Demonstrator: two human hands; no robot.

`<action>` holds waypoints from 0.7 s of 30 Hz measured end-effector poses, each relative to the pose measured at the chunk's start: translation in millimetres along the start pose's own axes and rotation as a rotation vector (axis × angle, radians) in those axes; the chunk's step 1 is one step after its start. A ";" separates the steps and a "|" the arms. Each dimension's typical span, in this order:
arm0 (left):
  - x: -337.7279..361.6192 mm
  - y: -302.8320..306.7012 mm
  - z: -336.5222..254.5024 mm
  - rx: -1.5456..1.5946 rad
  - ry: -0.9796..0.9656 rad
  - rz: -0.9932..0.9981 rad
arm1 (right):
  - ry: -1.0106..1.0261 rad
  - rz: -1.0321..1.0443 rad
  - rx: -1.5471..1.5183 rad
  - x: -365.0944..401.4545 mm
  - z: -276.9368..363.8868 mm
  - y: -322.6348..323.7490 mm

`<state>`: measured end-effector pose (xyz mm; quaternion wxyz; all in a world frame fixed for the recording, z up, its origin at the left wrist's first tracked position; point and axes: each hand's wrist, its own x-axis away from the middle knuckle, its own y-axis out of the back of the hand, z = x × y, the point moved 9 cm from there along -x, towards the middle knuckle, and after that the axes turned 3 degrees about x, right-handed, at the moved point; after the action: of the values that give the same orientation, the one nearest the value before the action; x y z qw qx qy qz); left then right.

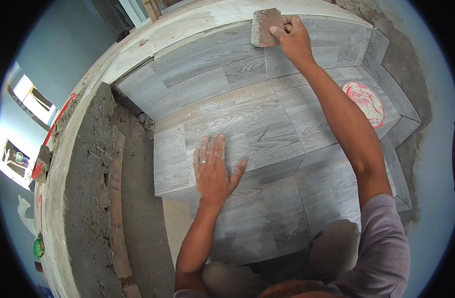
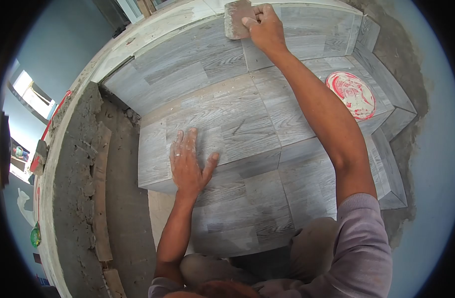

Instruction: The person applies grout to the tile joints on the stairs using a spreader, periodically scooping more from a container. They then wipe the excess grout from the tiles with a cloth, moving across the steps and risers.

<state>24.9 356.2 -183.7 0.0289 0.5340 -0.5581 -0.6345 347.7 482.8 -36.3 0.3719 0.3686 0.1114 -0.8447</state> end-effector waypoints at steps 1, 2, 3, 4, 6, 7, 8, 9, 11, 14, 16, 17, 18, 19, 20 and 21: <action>-0.6 -0.1 0.1 0.005 0.000 -0.004 | 0.004 0.001 0.004 -3.2 1.9 1.7; -0.5 0.1 -0.3 0.000 0.000 0.001 | 0.110 0.014 0.108 -7.0 12.4 3.9; -0.1 0.8 0.3 -0.009 0.001 0.008 | 0.213 0.029 0.207 -8.9 27.9 4.1; -0.2 1.5 1.5 -0.011 0.007 0.010 | 0.211 0.035 0.204 -16.9 35.6 5.6; -1.1 0.0 1.3 -0.011 0.011 0.019 | 0.929 0.106 0.589 -5.9 101.6 -13.3; -0.3 -1.0 1.9 -0.006 0.018 0.024 | 0.926 0.116 0.590 -12.1 113.4 -13.6; -0.1 -0.6 1.7 -0.007 0.013 0.013 | 0.892 0.265 0.673 -18.3 120.5 -29.2; -0.1 -0.1 0.8 -0.008 0.005 0.003 | 0.852 0.412 0.754 -22.5 122.5 -43.6; -0.3 -0.3 0.5 -0.007 0.005 0.009 | 0.898 0.483 0.782 -30.0 128.9 -57.8; 0.3 0.7 1.3 0.002 0.006 0.005 | 0.995 0.519 0.851 -25.0 139.5 -75.4; 0.8 1.5 1.5 0.019 0.002 -0.004 | 0.922 0.581 0.867 -28.0 138.8 -83.1; 0.6 1.2 1.3 0.013 0.001 -0.003 | 0.922 0.579 0.870 -30.2 138.6 -84.8; 0.4 1.0 1.1 0.008 0.000 -0.002 | 0.933 0.576 0.848 -32.1 139.3 -86.5; 0.8 1.4 0.7 0.011 0.000 -0.003 | 0.944 0.574 0.825 -32.4 139.1 -88.0; 0.6 1.6 0.9 0.010 0.004 0.002 | 0.945 0.574 0.828 -32.2 136.7 -89.5; 0.0 1.5 1.1 0.010 0.008 0.006 | 0.966 0.517 0.865 -31.3 138.5 -88.2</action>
<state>23.2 356.4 -182.8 0.0304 0.5349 -0.5626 -0.6296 224.4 497.5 75.6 0.2898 0.8326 -0.1733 -0.4391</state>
